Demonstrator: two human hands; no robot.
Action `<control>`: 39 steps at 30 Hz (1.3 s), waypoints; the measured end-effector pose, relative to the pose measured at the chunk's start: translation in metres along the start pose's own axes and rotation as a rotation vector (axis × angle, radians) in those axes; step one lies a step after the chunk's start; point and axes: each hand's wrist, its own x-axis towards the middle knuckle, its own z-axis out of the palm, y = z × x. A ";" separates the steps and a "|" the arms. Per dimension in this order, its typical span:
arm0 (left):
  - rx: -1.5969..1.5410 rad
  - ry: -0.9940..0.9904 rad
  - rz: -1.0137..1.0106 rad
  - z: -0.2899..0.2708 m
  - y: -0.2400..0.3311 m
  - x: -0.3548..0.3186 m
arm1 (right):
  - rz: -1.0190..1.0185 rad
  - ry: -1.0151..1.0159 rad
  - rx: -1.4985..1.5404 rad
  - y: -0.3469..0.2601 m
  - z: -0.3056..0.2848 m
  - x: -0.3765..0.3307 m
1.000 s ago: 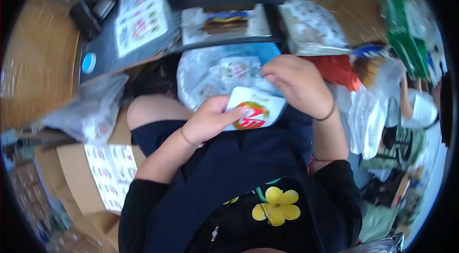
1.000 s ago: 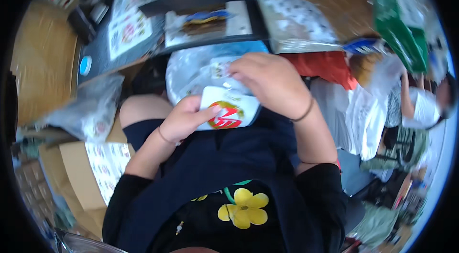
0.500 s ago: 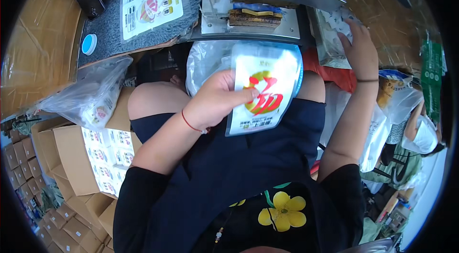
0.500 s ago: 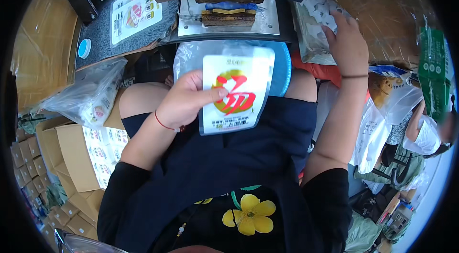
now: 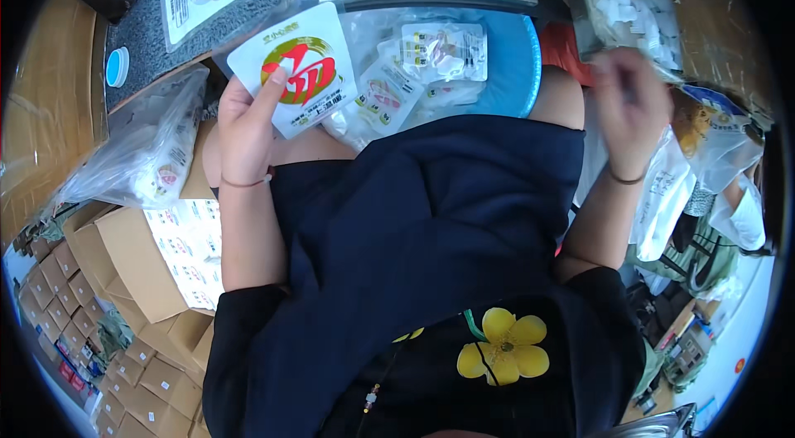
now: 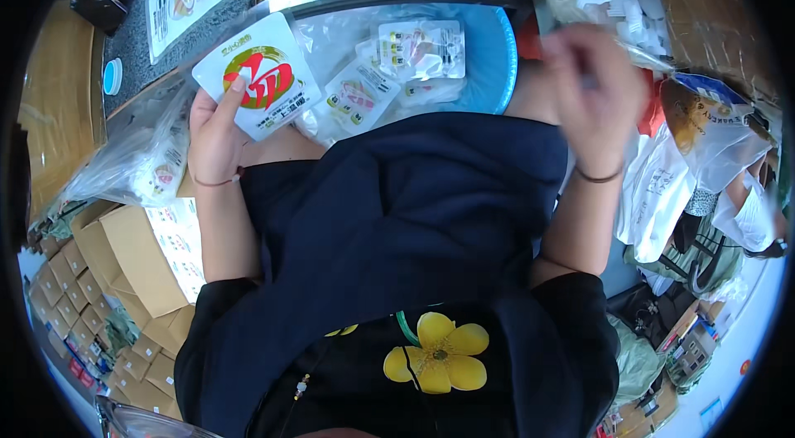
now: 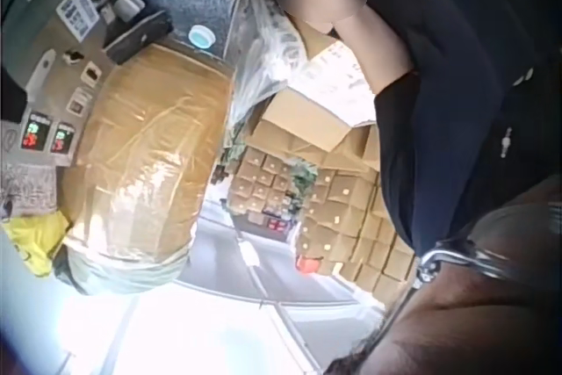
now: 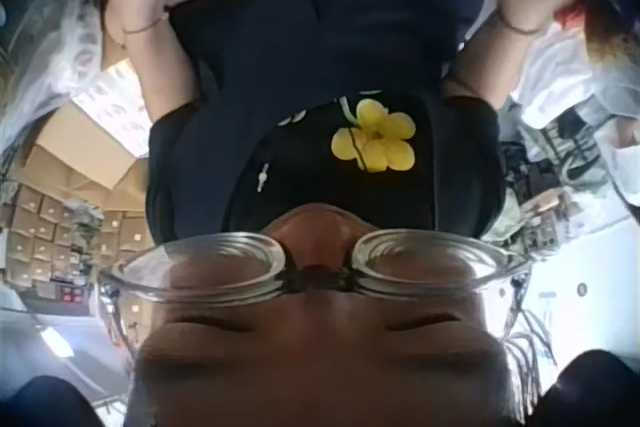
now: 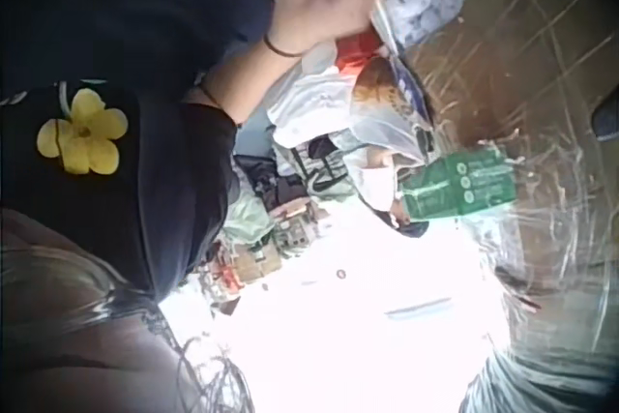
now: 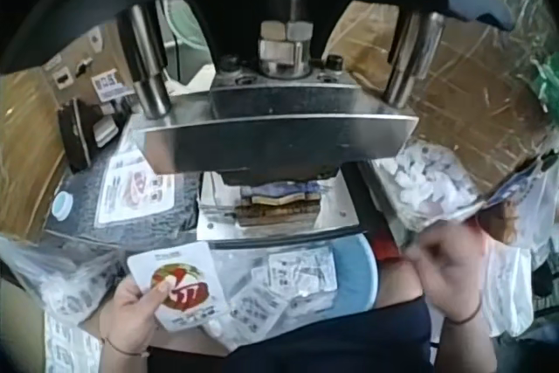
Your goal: The recorder is using a vertical heat-sealing machine to seal the top edges of plastic pouches filled with liquid.
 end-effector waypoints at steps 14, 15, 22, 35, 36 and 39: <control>0.231 -0.378 -0.203 -0.023 -0.037 0.028 | 0.080 -1.241 -0.072 0.106 0.332 -0.107; 0.336 -0.415 -0.220 -0.026 -0.041 0.027 | 0.046 -1.241 -0.079 0.102 0.332 -0.119; 0.292 -0.305 -0.185 -0.021 -0.045 0.021 | 0.211 -0.941 0.171 0.078 0.292 -0.096; 0.612 -0.445 0.153 0.059 -0.017 -0.040 | -0.106 -0.184 0.407 -0.087 0.053 0.003; 0.476 -0.451 0.052 0.072 -0.007 -0.051 | -0.189 -0.224 0.291 -0.089 0.048 0.002; 0.214 -0.516 -0.115 0.098 0.003 -0.058 | -0.219 -0.196 0.019 -0.074 0.028 -0.003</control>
